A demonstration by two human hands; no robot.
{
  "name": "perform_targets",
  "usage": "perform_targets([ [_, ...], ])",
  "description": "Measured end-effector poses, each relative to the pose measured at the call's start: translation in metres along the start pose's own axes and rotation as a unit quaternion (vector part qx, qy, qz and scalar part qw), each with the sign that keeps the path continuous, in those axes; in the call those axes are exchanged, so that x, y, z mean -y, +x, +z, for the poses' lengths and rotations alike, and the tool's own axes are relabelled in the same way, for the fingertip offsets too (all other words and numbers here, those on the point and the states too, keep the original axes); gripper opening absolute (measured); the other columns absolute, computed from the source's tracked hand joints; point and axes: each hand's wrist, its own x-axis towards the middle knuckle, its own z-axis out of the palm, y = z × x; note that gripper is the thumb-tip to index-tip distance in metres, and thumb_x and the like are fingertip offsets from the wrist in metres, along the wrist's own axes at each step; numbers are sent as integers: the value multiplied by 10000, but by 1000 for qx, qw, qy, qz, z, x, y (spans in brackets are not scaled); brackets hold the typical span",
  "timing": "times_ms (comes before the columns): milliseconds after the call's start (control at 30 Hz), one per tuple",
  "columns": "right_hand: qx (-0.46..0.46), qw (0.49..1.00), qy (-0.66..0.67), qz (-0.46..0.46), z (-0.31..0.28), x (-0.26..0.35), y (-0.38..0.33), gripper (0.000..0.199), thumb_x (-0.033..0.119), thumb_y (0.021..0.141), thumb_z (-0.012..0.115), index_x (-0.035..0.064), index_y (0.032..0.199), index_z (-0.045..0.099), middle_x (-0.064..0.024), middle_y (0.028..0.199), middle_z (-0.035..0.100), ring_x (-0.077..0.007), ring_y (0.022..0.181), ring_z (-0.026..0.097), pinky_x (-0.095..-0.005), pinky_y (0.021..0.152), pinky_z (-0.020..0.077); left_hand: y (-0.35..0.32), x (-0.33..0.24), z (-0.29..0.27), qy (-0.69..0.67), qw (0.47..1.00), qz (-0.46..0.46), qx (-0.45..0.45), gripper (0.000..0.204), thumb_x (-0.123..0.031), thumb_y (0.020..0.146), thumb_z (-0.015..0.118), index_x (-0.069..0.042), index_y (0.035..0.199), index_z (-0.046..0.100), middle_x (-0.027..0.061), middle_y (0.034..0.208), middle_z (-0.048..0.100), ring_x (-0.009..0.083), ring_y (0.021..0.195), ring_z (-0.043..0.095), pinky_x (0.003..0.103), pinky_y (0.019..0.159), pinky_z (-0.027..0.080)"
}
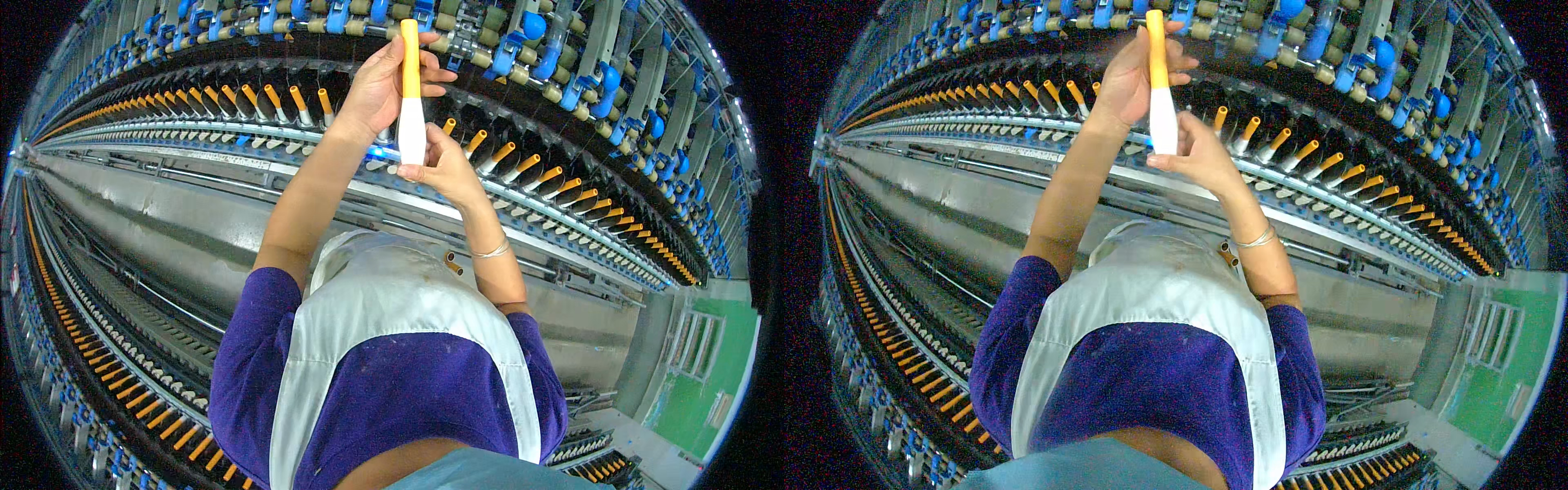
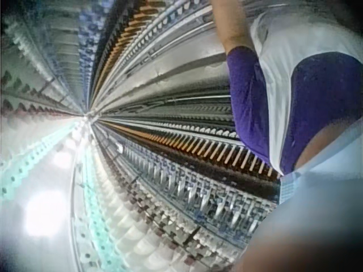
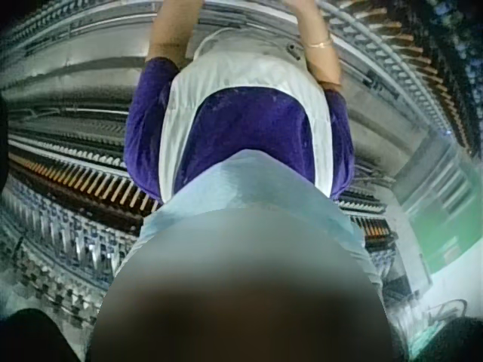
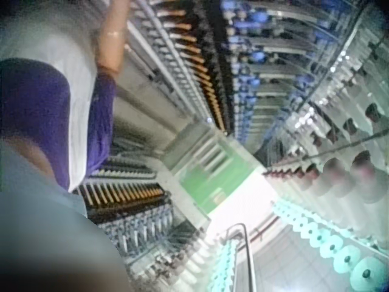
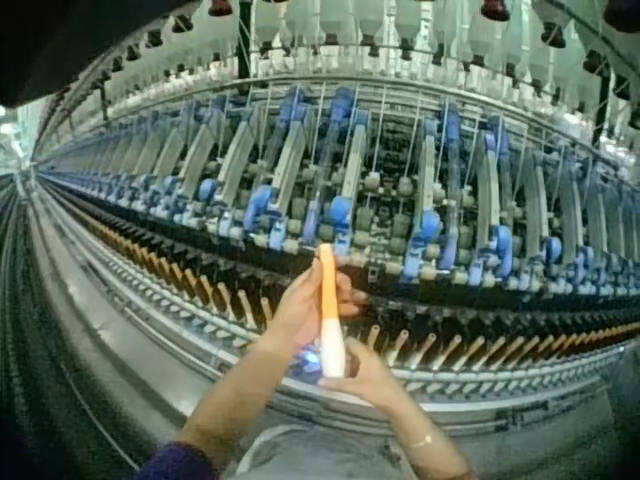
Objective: The person threads white yarn through a circular textile machine, guiding it through multiple guides and tensioners, then winds it onto small bobbins. The person repeatedly replaces empty bobbins with full ones and continues threading the yarn through the machine's components.
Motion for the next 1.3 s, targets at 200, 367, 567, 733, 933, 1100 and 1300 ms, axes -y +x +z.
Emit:
perform_targets([
  [200, -30, 971, -238, -20, 10, 25, -4, 275, 55, 909, 541, 2, 1178, 558, -115, 860, 651, -160, 658, 635, -297, 632, 513, -5, 5, -11, -73, 997, -20, -32, 503, -402, 959, 510, -37, 1302, 463, -8, 786, 455, 65, 619, 393, 189, 541, 371],
  [367, -64, 853, -514, -68, 29, 43, -4, 191, -13, 802, 540, 5, 987, 583, -142, 814, 639, -297, 702, 657, -394, 607, 523, -8, 7, -13, -94, 991, -51, -76, 452, -359, 975, 493, -37, 1291, 471, 10, 797, 452, 75, 626, 395, 193, 543, 376],
  [567, -113, 798, -579, -122, 43, 38, -8, 63, 0, 726, 585, 18, 782, 563, -127, 880, 581, -284, 743, 616, -380, 647, 512, -15, 17, -36, -100, 981, -81, -147, 343, -276, 981, 488, -10, 1197, 506, 55, 849, 522, 91, 696, 499, 229, 603, 474],
  [733, -74, 960, 271, 12, 36, 27, 8, 175, 125, 826, 566, 13, 697, 530, -133, 1082, 589, -217, 924, 566, -298, 704, 457, -40, 53, -56, -159, 951, -246, -101, 160, -106, 967, 454, -22, 1089, 515, 79, 814, 583, 152, 659, 580, 322, 631, 562],
  [933, -190, 978, 85, -13, 14, 21, 7, 190, 165, 952, 508, 15, 923, 620, -51, 771, 644, -92, 546, 547, -208, 509, 446, -56, 88, -65, -306, 903, -250, -169, 328, -174, 976, 478, 15, 1244, 477, 115, 986, 575, 168, 840, 585, 300, 753, 539],
  [1100, -151, 974, -150, 72, 16, 4, -16, 205, 101, 943, 523, -17, 1063, 639, -60, 876, 672, -113, 665, 623, -232, 564, 490, -33, 68, -77, -426, 893, -141, -26, 410, -168, 996, 436, 36, 1348, 384, 91, 975, 510, 119, 710, 477, 206, 594, 454],
  [1300, -137, 958, -251, 27, 26, -5, -16, 212, 63, 902, 554, -5, 1084, 638, -102, 836, 644, -167, 688, 631, -278, 584, 498, -19, 62, -58, -430, 895, -116, 15, 418, -158, 995, 436, 19, 1367, 362, 87, 982, 482, 111, 702, 449, 211, 595, 446],
])
